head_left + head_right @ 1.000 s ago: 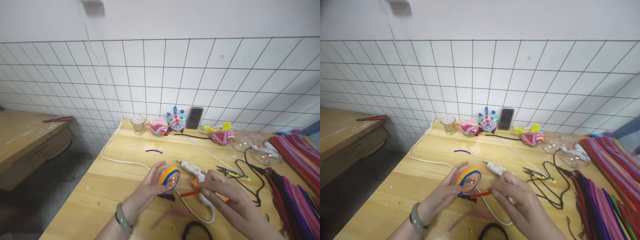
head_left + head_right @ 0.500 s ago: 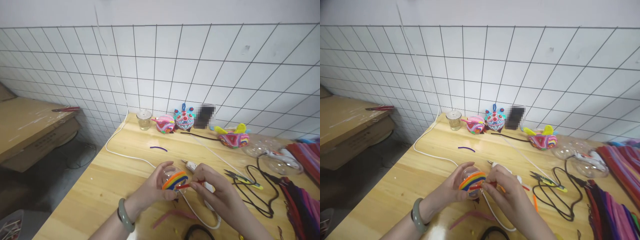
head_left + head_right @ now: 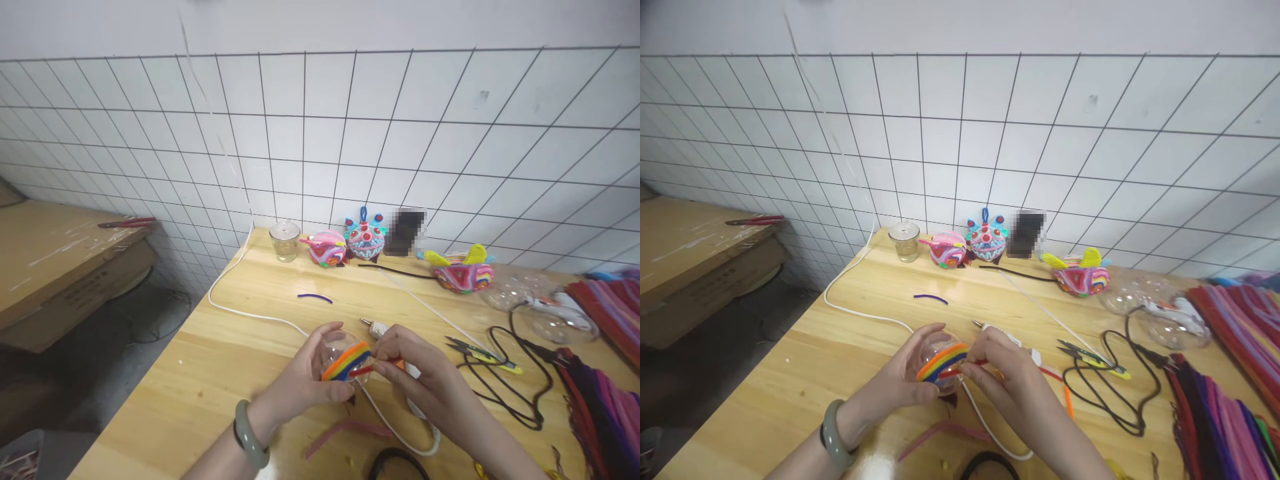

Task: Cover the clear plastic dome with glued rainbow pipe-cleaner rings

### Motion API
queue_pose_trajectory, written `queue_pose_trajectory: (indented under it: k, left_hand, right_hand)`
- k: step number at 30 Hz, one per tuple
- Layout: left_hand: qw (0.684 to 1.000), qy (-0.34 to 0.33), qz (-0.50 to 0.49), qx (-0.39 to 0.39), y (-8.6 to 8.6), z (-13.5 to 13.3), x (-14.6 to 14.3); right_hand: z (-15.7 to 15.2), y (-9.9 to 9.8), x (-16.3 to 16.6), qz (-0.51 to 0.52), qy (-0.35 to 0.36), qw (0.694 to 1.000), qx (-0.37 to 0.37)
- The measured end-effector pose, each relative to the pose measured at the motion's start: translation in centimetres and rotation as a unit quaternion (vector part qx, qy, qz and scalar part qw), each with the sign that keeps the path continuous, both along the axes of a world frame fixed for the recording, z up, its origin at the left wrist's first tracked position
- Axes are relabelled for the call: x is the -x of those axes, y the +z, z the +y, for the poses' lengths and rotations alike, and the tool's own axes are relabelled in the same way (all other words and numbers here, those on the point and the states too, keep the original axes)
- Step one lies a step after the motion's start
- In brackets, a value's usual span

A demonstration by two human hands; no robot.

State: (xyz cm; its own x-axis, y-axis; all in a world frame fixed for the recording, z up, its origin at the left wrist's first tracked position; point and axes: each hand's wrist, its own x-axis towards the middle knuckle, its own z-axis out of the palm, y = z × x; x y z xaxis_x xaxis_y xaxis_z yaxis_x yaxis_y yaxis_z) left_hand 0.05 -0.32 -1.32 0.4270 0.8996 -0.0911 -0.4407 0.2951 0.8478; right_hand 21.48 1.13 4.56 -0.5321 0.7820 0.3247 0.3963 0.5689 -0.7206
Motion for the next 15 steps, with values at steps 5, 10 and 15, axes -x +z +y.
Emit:
queue_pose_trajectory:
  k: [5, 10, 15]
  left_hand:
    - [1.0, -0.001, 0.007, 0.003, 0.2, -0.07, -0.02]
    - [1.0, 0.0, 0.008, -0.003, 0.36, -0.04, 0.02]
    - [1.0, 0.0, 0.009, -0.014, 0.36, -0.1, -0.03]
  right_hand:
    - [-0.03, -0.55, 0.18, 0.014, -0.016, 1.0, 0.004]
    - [-0.11, -0.63, 0.22, 0.007, -0.016, 1.0, -0.003]
    - [-0.21, -0.66, 0.42, -0.003, -0.029, 0.999, -0.019]
